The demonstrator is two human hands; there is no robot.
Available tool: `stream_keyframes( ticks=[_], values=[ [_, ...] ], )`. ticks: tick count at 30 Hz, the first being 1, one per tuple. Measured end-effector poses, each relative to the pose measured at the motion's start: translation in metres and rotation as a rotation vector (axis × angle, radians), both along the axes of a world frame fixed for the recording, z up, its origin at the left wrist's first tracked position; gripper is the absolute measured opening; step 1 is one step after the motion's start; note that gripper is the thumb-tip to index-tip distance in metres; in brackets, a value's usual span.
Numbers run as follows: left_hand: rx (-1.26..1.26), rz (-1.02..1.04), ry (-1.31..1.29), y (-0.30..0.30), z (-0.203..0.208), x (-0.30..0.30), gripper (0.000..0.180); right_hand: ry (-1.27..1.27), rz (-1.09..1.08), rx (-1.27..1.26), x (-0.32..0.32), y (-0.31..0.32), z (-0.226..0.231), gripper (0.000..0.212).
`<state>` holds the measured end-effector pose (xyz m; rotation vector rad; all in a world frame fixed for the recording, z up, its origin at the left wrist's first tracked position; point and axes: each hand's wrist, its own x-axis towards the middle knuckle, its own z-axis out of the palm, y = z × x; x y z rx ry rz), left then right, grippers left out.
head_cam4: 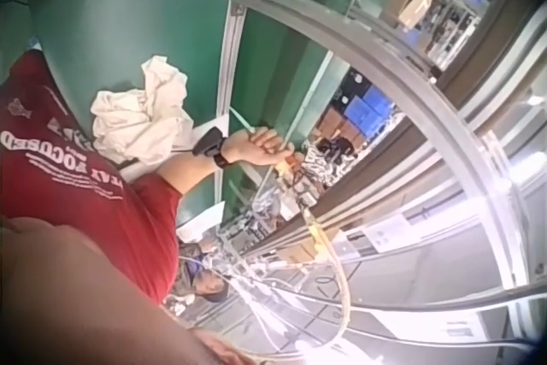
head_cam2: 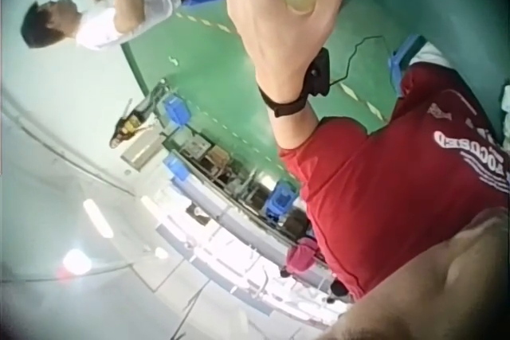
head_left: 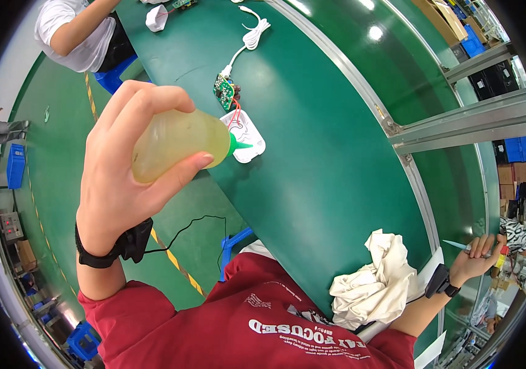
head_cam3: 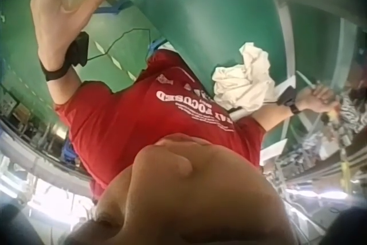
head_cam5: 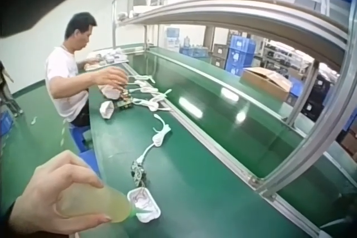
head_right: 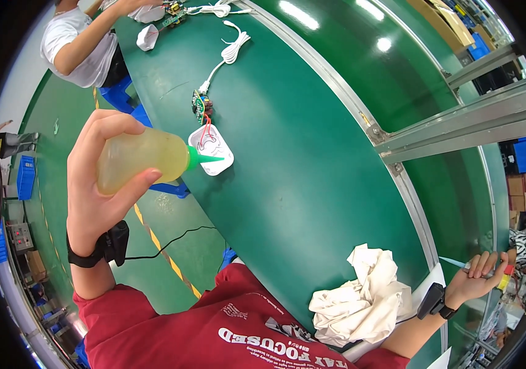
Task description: Applying a cleaning solution from a squeeze bottle to small electronic components on an assembly line.
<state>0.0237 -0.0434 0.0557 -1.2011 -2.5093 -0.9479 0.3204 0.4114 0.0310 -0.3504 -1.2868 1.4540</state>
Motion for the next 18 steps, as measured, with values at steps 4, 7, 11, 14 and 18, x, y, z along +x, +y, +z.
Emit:
stream_keyframes(
  ticks=[4, 7, 11, 14, 18],
  values=[
    [-0.002, -0.007, 0.006, 0.0013, 0.0001, 0.0003, 0.043, 0.001, 0.016, 0.018, 0.0021, 0.003, -0.002, 0.018],
    [-0.007, -0.015, 0.011, 0.0026, 0.0003, 0.0004, 0.043, -0.004, -0.007, 0.012, 0.0008, 0.0, -0.0017, 0.018],
    [-0.011, -0.011, 0.004, 0.0033, 0.0007, 0.0012, 0.043, -0.013, -0.025, 0.013, 0.0003, -0.0014, -0.0011, 0.018],
    [-0.017, -0.025, 0.014, 0.0032, 0.0008, 0.0016, 0.044, -0.012, -0.014, 0.015, 0.0012, -0.0014, -0.001, 0.018],
    [-0.022, -0.02, 0.019, 0.0043, 0.002, 0.0021, 0.044, -0.004, 0.019, 0.017, 0.0027, 0.0009, -0.0017, 0.018]
  ],
)
